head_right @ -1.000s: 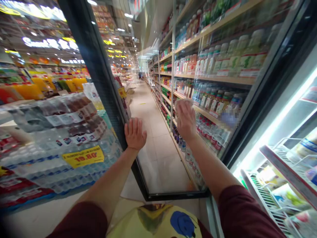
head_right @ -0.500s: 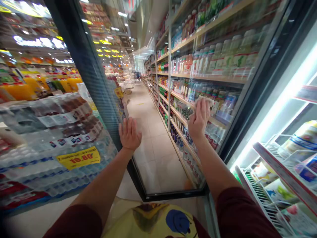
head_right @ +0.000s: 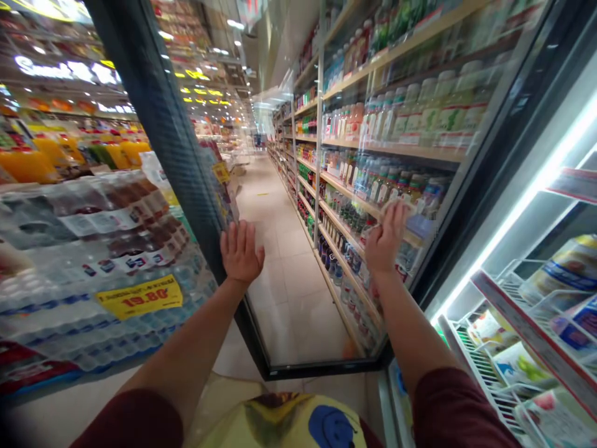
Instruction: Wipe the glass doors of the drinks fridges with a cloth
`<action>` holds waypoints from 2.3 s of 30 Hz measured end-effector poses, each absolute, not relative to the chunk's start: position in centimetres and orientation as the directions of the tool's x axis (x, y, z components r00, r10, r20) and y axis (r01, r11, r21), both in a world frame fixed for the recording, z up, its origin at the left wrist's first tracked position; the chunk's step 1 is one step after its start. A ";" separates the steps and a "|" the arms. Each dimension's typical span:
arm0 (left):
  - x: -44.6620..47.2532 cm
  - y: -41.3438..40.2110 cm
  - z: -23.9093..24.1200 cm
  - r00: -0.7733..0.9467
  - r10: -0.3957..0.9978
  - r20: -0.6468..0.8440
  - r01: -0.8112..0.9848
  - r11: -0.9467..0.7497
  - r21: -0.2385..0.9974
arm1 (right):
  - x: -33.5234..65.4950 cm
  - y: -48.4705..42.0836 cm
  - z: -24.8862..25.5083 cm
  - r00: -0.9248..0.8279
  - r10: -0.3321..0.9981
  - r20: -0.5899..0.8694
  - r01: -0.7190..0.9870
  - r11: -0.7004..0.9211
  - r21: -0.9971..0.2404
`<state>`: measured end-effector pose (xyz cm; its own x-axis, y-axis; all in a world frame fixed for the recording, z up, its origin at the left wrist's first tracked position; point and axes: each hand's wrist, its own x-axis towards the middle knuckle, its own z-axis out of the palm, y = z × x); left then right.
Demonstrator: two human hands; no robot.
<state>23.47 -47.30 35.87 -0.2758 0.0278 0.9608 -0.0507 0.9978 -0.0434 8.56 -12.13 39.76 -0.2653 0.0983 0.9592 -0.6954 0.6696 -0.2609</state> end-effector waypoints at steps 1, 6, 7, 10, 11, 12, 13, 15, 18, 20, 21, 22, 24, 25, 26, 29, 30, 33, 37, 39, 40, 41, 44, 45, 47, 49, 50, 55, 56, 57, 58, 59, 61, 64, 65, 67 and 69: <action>23.5 -47.3 35.9 -0.277 0.027 0.961 -0.056 0.997 -0.044 | 8.0 -11.6 40.5 -0.272 0.162 0.948 -0.680 0.665 -0.309; 23.9 -47.0 36.1 -0.277 0.049 0.960 -0.084 0.994 -0.076 | 10.2 -13.6 36.8 -0.247 0.066 0.967 -0.701 0.677 -0.225; 24.1 -47.0 36.1 -0.283 0.050 0.958 -0.084 0.994 -0.077 | 10.9 -14.0 35.4 -0.253 -0.005 0.968 -0.712 0.678 -0.183; 24.4 -46.8 36.1 -0.286 0.050 0.957 -0.073 0.995 -0.073 | 10.9 -12.9 33.4 -0.293 -0.051 0.955 -0.712 0.678 -0.182; 24.5 -46.8 36.1 -0.280 0.053 0.959 -0.070 0.995 -0.076 | 10.1 -11.8 33.8 -0.318 0.016 0.948 -0.697 0.674 -0.245; 24.6 -46.7 36.1 -0.274 0.057 0.960 -0.069 0.994 -0.079 | 9.2 -10.6 34.6 -0.355 0.102 0.929 -0.675 0.660 -0.330; 24.7 -46.6 36.1 -0.271 0.060 0.961 -0.072 0.994 -0.083 | 8.1 -9.5 35.5 -0.392 0.213 0.895 -0.644 0.631 -0.433; 24.8 -46.5 36.1 -0.274 0.064 0.960 -0.081 0.993 -0.089 | 6.7 -7.9 37.0 -0.428 0.370 0.825 -0.592 0.576 -0.564; 24.8 -46.4 36.1 -0.259 0.086 0.962 -0.093 0.989 -0.113 | 7.3 -8.4 36.1 -0.456 0.389 0.801 -0.579 0.553 -0.599; 24.8 -46.4 36.1 -0.248 0.095 0.964 -0.093 0.988 -0.121 | 8.9 -9.6 33.6 -0.490 0.362 0.793 -0.581 0.543 -0.607; 24.8 -46.4 36.1 -0.248 0.093 0.964 -0.092 0.989 -0.119 | 9.5 -10.0 32.4 -0.512 0.356 0.782 -0.574 0.535 -0.619; 24.8 -46.4 36.1 -0.250 0.090 0.964 -0.091 0.989 -0.115 | 9.8 -10.0 31.4 -0.545 0.363 0.756 -0.554 0.521 -0.650; 24.8 -46.4 36.1 -0.258 0.082 0.963 -0.094 0.990 -0.109 | 9.4 -9.0 30.9 -0.590 0.419 0.690 -0.496 0.487 -0.719; 24.8 -46.4 36.1 -0.257 0.085 0.963 -0.100 0.988 -0.114 | 8.7 -8.1 31.3 -0.596 0.456 0.661 -0.468 0.472 -0.748; 24.9 -46.4 36.1 -0.250 0.096 0.964 -0.105 0.987 -0.125 | 7.9 -7.2 32.1 -0.594 0.490 0.638 -0.446 0.460 -0.768; 24.8 -46.3 36.2 -0.208 0.139 0.968 -0.120 0.979 -0.167 | 6.3 -5.5 34.5 -0.584 0.533 0.612 -0.422 0.444 -0.790; 24.8 -46.3 36.3 -0.196 0.149 0.969 -0.118 0.978 -0.174 | 6.4 -5.7 34.6 -0.584 0.528 0.616 -0.428 0.445 -0.787; 24.8 -46.2 36.5 -0.186 0.144 0.972 -0.103 0.981 -0.165 | 8.3 -7.9 32.7 -0.599 0.463 0.653 -0.468 0.460 -0.755; 24.8 -46.1 36.6 -0.162 0.172 0.972 -0.114 0.975 -0.192 | 10.2 -9.8 29.8 -0.616 0.404 0.677 -0.497 0.467 -0.731; 24.8 -46.2 36.6 -0.168 0.170 0.971 -0.120 0.974 -0.191 | 9.5 -9.4 30.8 -0.593 0.436 0.677 -0.490 0.470 -0.734; 24.8 -46.2 36.5 -0.178 0.160 0.971 -0.118 0.976 -0.183 | 8.9 -9.2 31.9 -0.577 0.451 0.681 -0.490 0.475 -0.730; 24.8 -46.3 36.4 -0.187 0.150 0.971 -0.114 0.978 -0.174 | 8.4 -9.0 33.1 -0.559 0.456 0.692 -0.497 0.484 -0.720; 24.7 -46.4 36.2 -0.217 0.132 0.967 -0.096 0.983 -0.156 | 7.9 -10.0 35.5 -0.509 0.391 0.767 -0.556 0.530 -0.640; 24.7 -46.5 36.2 -0.224 0.129 0.966 -0.093 0.984 -0.153 | 8.3 -10.8 35.5 -0.495 0.349 0.795 -0.583 0.545 -0.602; 24.7 -46.4 36.3 -0.227 0.129 0.965 -0.097 0.983 -0.154 | 9.6 -12.6 34.0 -0.479 0.260 0.838 -0.632 0.560 -0.535; 24.8 -46.3 36.5 -0.204 0.148 0.968 -0.111 0.979 -0.173 | 10.9 -13.8 31.7 -0.462 0.184 0.868 -0.668 0.572 -0.477; 24.9 -46.3 36.5 -0.192 0.159 0.968 -0.118 0.976 -0.183 | 11.2 -14.0 30.8 -0.453 0.154 0.878 -0.678 0.580 -0.451; 25.0 -46.4 36.4 -0.234 0.135 0.963 -0.094 0.983 -0.161 | 9.0 -11.5 33.0 -0.407 0.232 0.883 -0.661 0.593 -0.460; 25.0 -46.4 36.3 -0.255 0.119 0.960 -0.084 0.986 -0.144 | 8.4 -11.1 34.4 -0.404 0.270 0.874 -0.655 0.581 -0.483; 25.0 -46.4 36.2 -0.274 0.102 0.956 -0.075 0.989 -0.127 | 8.1 -11.1 35.6 -0.393 0.295 0.871 -0.656 0.573 -0.491; 25.0 -46.5 36.1 -0.292 0.083 0.953 -0.066 0.992 -0.107 | 8.1 -11.4 36.5 -0.385 0.300 0.873 -0.660 0.571 -0.488; 24.9 -46.5 36.1 -0.309 0.066 0.949 -0.059 0.994 -0.088 | 8.4 -11.9 36.8 -0.377 0.279 0.883 -0.669 0.577 -0.468; 24.9 -46.4 36.0 -0.330 0.041 0.943 -0.055 0.997 -0.063 | 9.8 -13.4 35.9 -0.369 0.183 0.911 -0.695 0.597 -0.401; 24.9 -46.3 36.0 -0.315 0.040 0.948 -0.074 0.995 -0.067 | 12.0 -14.9 32.6 -0.388 0.031 0.921 -0.722 0.612 -0.324; 24.9 -46.3 36.0 -0.308 0.043 0.950 -0.074 0.995 -0.069 | 12.2 -14.8 31.8 -0.396 0.017 0.918 -0.720 0.615 -0.322; 25.0 -46.3 36.0 -0.312 0.041 0.949 -0.063 0.996 -0.064 | 11.7 -14.0 31.8 -0.402 0.052 0.914 -0.700 0.627 -0.343; 25.0 -46.3 36.1 -0.333 0.027 0.943 -0.060 0.997 -0.049 | 10.5 -12.9 33.8 -0.397 0.143 0.907 -0.670 0.630 -0.393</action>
<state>24.98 -46.26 36.08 -0.3328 0.0266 0.9426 -0.0599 0.9970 -0.0493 10.47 -12.87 33.84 -0.3966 0.1434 0.9067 -0.6697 0.6303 -0.3927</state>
